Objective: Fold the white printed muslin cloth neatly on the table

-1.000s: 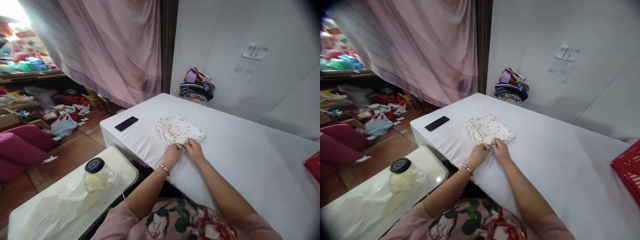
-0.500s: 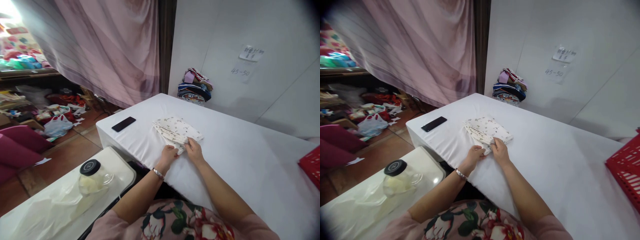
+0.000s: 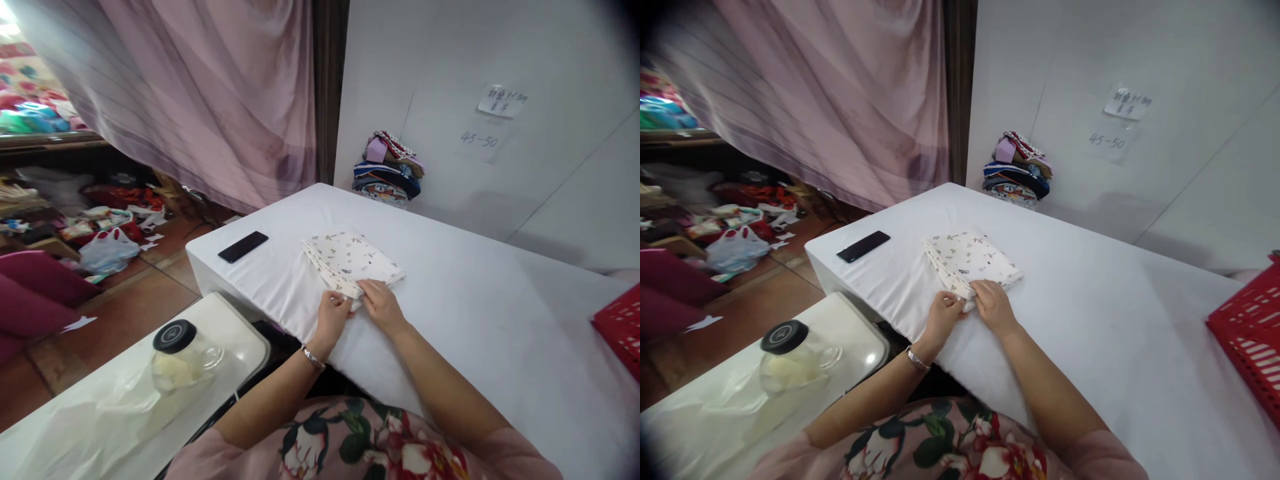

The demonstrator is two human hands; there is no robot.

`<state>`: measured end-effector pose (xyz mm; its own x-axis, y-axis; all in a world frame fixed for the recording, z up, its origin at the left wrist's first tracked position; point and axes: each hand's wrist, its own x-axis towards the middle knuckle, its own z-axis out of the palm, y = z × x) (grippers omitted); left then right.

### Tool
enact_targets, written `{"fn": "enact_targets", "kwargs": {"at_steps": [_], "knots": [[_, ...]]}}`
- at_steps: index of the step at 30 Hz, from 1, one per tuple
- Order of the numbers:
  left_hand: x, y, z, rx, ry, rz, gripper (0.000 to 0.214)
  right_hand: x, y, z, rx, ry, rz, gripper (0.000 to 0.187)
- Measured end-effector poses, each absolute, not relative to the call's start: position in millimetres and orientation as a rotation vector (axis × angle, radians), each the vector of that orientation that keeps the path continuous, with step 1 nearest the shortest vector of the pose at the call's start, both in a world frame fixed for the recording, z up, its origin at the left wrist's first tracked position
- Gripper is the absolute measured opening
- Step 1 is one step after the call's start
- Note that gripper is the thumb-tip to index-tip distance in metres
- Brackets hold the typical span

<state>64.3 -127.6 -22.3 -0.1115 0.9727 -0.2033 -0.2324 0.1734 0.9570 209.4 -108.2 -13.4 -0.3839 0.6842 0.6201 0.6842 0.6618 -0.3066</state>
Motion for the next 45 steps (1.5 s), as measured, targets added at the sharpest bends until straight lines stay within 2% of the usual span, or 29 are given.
{"fn": "enact_targets", "kwargs": {"at_steps": [8, 17, 22, 27, 33, 40, 45], "knots": [[62, -132, -17, 0.746, 1.125, 1.264, 0.027, 208, -108, -17, -1.024, -2.185, 0.117, 0.030], [63, -130, -23, 0.798, 1.128, 1.264, 0.027, 214, -111, -11, -1.072, -2.025, 0.520, 0.035], [62, -129, -22, 0.829, 1.196, 1.239, 0.030, 215, -110, -6, -1.088, -1.946, 0.679, 0.027], [61, -129, -20, 0.899, 1.242, 1.218, 0.027, 211, -109, -12, -1.160, -1.849, 0.529, 0.023], [59, -130, -19, 0.924, 1.239, 1.194, 0.027, 214, -114, -11, -1.027, -2.151, 0.440, 0.028], [54, -133, -4, 0.778, 1.177, 1.129, 0.032, 211, -118, -2, -0.981, -2.244, 0.329, 0.028], [53, -130, -7, 0.805, 1.211, 1.081, 0.044, 206, -123, 0, -0.950, -2.294, 0.299, 0.028]]}}
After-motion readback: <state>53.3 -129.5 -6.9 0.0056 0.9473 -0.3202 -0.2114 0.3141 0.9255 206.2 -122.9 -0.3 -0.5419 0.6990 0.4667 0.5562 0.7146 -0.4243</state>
